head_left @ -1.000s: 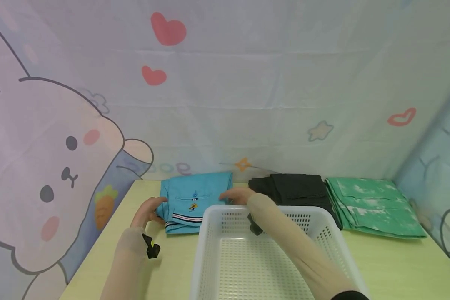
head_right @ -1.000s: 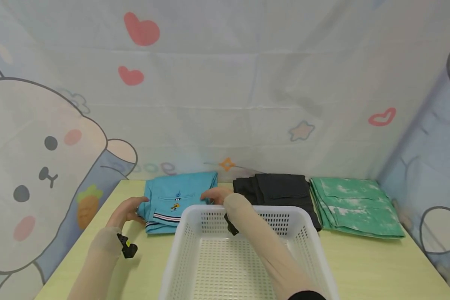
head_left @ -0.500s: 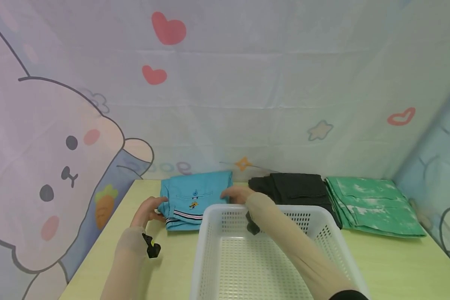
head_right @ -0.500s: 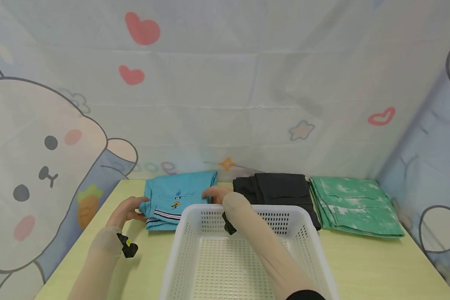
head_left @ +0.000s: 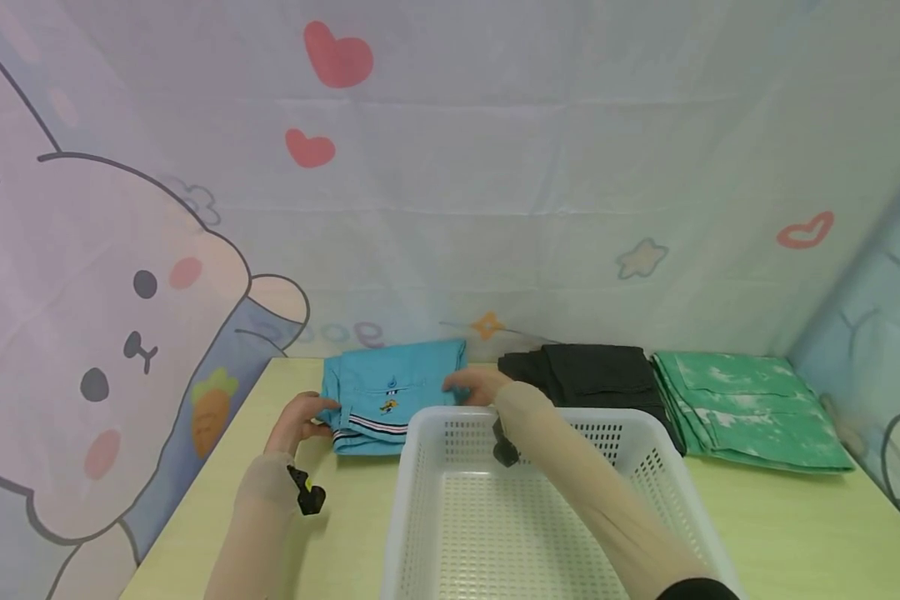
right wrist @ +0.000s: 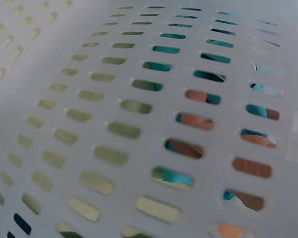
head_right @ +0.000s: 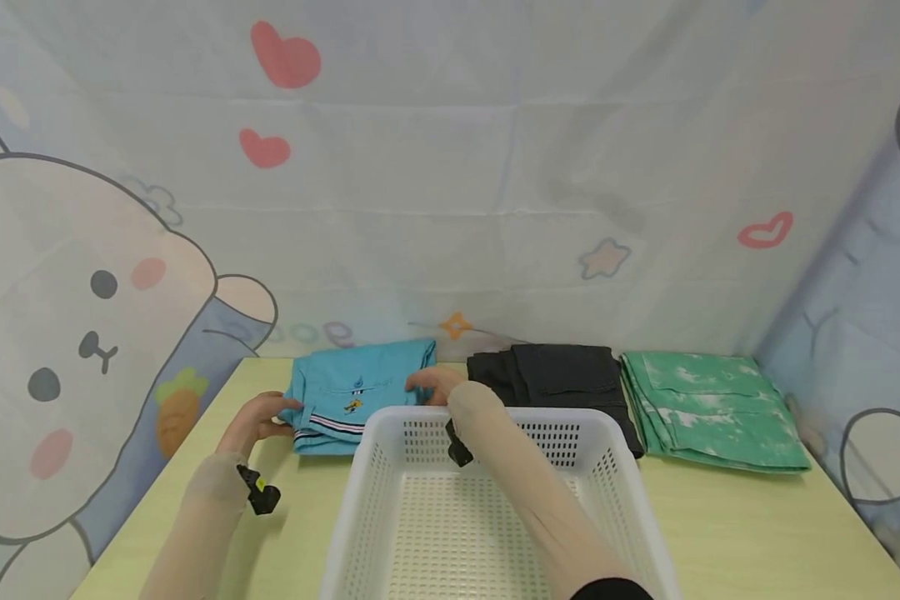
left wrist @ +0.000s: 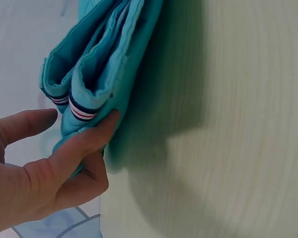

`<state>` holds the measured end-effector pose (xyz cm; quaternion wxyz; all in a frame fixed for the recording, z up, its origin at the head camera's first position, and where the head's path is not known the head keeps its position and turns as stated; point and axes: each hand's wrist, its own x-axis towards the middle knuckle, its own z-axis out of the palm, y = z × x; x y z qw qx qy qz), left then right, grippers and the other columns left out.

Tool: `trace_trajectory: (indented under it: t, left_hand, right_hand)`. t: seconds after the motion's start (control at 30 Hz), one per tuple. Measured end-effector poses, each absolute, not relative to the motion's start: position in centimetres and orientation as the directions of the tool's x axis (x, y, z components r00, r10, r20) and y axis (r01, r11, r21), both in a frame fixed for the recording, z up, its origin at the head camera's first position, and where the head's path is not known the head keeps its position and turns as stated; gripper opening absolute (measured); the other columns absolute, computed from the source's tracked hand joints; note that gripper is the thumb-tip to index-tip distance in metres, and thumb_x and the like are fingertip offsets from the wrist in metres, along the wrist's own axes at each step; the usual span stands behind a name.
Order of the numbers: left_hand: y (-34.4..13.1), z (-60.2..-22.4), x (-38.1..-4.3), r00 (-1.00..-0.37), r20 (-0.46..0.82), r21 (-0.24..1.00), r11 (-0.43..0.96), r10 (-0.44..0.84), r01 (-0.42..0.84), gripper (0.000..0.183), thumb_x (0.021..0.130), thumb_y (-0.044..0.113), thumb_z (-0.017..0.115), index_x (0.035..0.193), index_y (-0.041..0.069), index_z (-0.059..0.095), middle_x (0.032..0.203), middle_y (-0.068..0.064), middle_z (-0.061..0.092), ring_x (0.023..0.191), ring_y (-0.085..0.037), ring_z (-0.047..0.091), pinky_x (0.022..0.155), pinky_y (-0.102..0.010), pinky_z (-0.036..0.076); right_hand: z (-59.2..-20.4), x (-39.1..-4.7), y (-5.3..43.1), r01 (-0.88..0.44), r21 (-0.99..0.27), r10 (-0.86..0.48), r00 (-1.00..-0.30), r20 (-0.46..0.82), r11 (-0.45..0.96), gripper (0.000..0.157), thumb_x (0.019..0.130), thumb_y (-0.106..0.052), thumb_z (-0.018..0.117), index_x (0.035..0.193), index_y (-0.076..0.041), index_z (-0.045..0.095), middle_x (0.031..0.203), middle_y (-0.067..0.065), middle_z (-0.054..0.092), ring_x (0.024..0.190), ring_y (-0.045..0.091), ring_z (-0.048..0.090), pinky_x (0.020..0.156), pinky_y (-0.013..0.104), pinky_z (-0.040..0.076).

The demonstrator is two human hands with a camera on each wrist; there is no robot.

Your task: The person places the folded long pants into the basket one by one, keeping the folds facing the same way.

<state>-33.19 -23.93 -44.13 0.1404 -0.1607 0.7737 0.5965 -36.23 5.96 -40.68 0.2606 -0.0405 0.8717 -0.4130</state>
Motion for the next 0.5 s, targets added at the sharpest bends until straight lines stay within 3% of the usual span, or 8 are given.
trace_trajectory:
  t: [0.1,0.2,0.37,0.43,0.5]
  left_hand:
    - [-23.9,-43.9,-33.0,-0.91,-0.407,0.882,0.227,-0.078,-0.414,0.071,0.088,0.009,0.048,0.14,-0.008,0.002,0.143,-0.033,0.007,0.103,-0.033,0.044,0.072,-0.033,0.05]
    - [-23.8,-43.7,-32.8,-0.915,-0.399,0.896,0.186,-0.058,-0.402,0.072,0.089,0.009,0.046,0.141,-0.005,-0.001,0.144,-0.032,0.002,0.102,-0.03,0.041,0.062,-0.028,0.049]
    - [-23.7,-43.8,-33.0,-0.921,-0.389,0.91,0.14,-0.037,-0.39,0.072,0.09,0.011,0.046,0.142,-0.001,-0.003,0.143,-0.032,0.005,0.109,-0.037,0.038,0.074,-0.037,0.05]
    - [-23.8,-43.9,-33.1,-0.918,-0.395,0.905,0.15,-0.048,-0.397,0.075,0.09,0.017,0.05,0.143,0.0,0.0,0.141,-0.032,0.011,0.103,-0.037,0.044,0.078,-0.04,0.049]
    - [-23.8,-44.0,-33.1,-0.915,-0.398,0.899,0.173,-0.062,-0.403,0.082,0.087,0.023,0.056,0.143,0.001,0.001,0.141,-0.031,0.016,0.093,-0.033,0.05,0.073,-0.037,0.05]
  right_hand:
    - [-41.3,-37.3,5.8,0.294,-0.753,-0.212,-0.843,-0.495,0.589,0.054,0.08,-0.035,0.06,0.125,-0.008,0.049,0.108,0.013,0.06,0.076,0.02,0.061,0.069,0.03,0.052]
    - [-41.7,-38.0,5.4,0.403,-0.779,-0.196,-0.816,-0.544,0.48,0.057,0.082,-0.029,0.06,0.13,-0.003,0.042,0.119,0.017,0.054,0.084,0.022,0.06,0.07,0.03,0.053]
    - [-41.8,-38.2,4.9,0.578,-0.794,-0.211,-0.766,-0.608,0.19,0.059,0.082,-0.018,0.06,0.132,0.0,0.035,0.13,0.018,0.044,0.101,0.026,0.052,0.083,0.036,0.05]
    - [-41.8,-38.1,4.9,0.596,-0.79,-0.234,-0.755,-0.613,0.146,0.061,0.083,-0.017,0.06,0.134,0.0,0.03,0.133,0.019,0.04,0.107,0.029,0.05,0.087,0.039,0.048]
    - [-41.8,-38.1,4.9,0.601,-0.79,-0.26,-0.748,-0.61,0.123,0.065,0.084,-0.015,0.058,0.137,0.0,0.025,0.138,0.019,0.034,0.115,0.032,0.046,0.091,0.042,0.045]
